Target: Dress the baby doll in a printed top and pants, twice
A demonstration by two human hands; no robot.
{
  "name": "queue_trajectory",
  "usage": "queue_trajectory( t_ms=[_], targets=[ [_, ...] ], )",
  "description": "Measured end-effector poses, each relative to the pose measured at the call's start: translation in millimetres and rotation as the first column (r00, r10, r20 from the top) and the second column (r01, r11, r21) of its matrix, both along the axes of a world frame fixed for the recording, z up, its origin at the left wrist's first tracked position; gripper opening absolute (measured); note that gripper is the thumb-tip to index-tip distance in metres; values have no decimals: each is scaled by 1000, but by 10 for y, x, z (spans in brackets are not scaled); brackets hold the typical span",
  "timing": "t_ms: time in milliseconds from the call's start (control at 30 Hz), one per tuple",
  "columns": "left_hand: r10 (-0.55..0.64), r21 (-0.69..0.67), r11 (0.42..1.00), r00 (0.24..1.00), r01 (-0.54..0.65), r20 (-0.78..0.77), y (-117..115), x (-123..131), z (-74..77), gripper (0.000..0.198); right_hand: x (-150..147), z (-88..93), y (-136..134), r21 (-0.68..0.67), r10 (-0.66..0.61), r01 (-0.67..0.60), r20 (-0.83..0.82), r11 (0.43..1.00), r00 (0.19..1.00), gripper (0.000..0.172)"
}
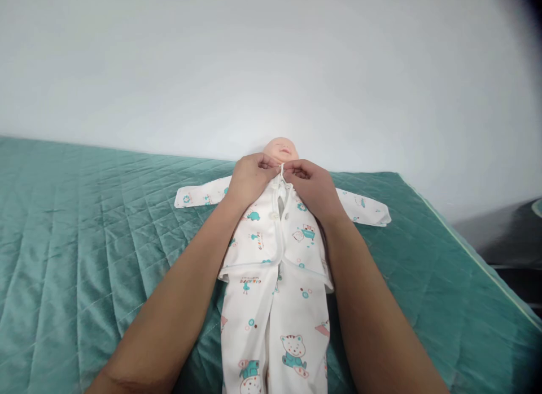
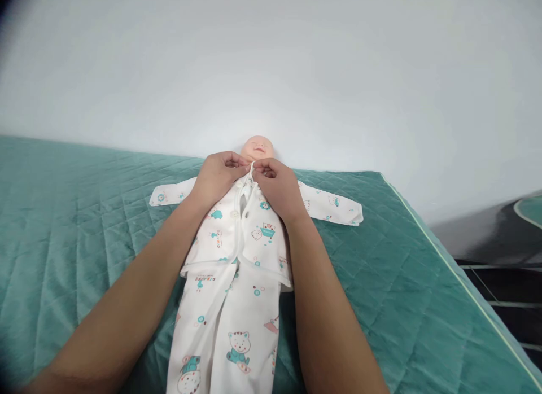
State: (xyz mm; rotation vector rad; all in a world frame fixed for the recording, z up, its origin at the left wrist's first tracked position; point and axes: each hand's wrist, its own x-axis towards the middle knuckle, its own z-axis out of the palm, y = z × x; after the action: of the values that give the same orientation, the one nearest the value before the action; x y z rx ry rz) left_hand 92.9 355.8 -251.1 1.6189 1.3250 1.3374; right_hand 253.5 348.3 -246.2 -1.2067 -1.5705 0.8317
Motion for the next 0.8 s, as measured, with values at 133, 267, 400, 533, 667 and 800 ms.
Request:
queue_trajectory(
  t_ms=[133,267,400,533,667,800],
  targets=[
    [-23,-28,999,1000,23,-17,-26,-5,25,9,16,18,-9,-17,1,0,42,1000,999,20],
    [-20,-36,999,999,18,-44,-42,-1,56,8,18,39,-20,-46,-18,22,85,999,996,19],
    [-22,-57,998,996,17,-82,-82,13,103,12,11,54,-33,-52,-20,25,94,998,995,18],
    [-14,-63,998,994,8,-104,-114,38,133,18,4,59,-47,-55,-16,22,114,998,993,18],
    [16,-36,999,990,-21,-140,-109,59,125,9,0,44,-49,-42,-26,31,109,999,994,17],
    [36,-47,998,987,-44,-156,-123,74,134,8,-9,37,-57,-35,-27,30,78,999,997,16]
  ],
)
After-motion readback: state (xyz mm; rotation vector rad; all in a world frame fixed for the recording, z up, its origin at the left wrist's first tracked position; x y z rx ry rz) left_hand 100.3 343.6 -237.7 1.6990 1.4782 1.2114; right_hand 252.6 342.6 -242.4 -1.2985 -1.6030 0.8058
